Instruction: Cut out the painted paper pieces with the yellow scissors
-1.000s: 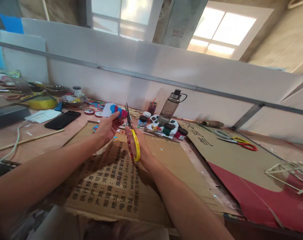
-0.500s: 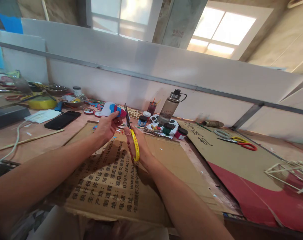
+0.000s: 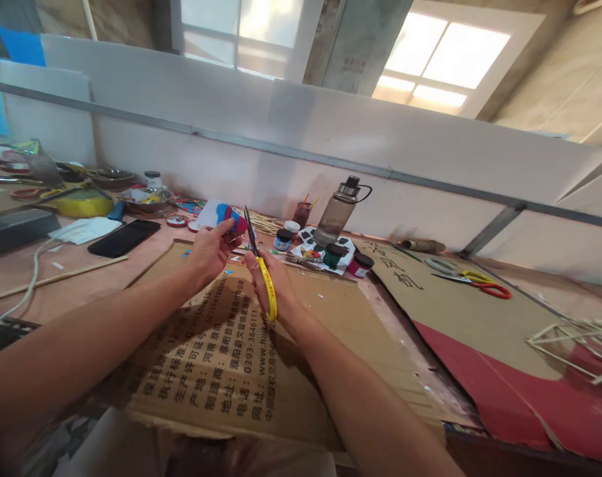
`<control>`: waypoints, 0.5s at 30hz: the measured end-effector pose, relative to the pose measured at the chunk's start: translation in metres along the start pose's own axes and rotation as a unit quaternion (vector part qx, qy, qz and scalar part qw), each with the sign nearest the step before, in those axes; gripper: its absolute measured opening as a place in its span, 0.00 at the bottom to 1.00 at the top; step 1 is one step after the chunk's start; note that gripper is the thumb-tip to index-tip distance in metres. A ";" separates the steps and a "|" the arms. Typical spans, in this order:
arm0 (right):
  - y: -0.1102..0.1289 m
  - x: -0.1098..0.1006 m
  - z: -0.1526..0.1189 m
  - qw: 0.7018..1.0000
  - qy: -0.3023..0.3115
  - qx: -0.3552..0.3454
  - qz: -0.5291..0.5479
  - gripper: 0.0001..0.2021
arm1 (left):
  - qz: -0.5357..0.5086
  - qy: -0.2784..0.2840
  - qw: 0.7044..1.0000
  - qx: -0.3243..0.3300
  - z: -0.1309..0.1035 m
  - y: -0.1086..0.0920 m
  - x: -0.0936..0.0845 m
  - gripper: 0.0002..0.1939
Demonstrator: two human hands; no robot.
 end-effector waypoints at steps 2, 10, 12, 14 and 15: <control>0.000 -0.001 0.001 1.000 0.007 0.009 -0.011 0.31 | 0.007 -0.001 1.000 0.003 -0.001 -0.001 0.000 0.12; 0.001 -0.001 -0.001 0.999 0.017 0.028 -0.013 0.31 | 0.013 0.008 1.000 0.013 -0.002 -0.003 0.001 0.08; 0.002 -0.001 -0.001 1.000 0.016 0.019 -0.019 0.32 | 0.018 0.008 1.000 0.014 -0.002 -0.003 0.000 0.08; 0.003 -0.001 -0.001 1.000 0.014 0.013 -0.021 0.33 | 0.023 0.014 0.999 0.019 -0.001 -0.003 0.000 0.10; 0.003 -0.001 -0.002 1.000 0.014 0.012 -0.019 0.33 | 0.024 0.017 0.999 0.021 -0.001 -0.003 0.000 0.11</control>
Point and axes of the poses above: each hand's wrist, its own z-axis towards the middle knuckle, its own x-axis out of the palm, y = z × x, the point moved 4 cm from there along z, towards the middle knuckle, and after that the axes turned 9 degrees about -y, right-handed, at the moved point
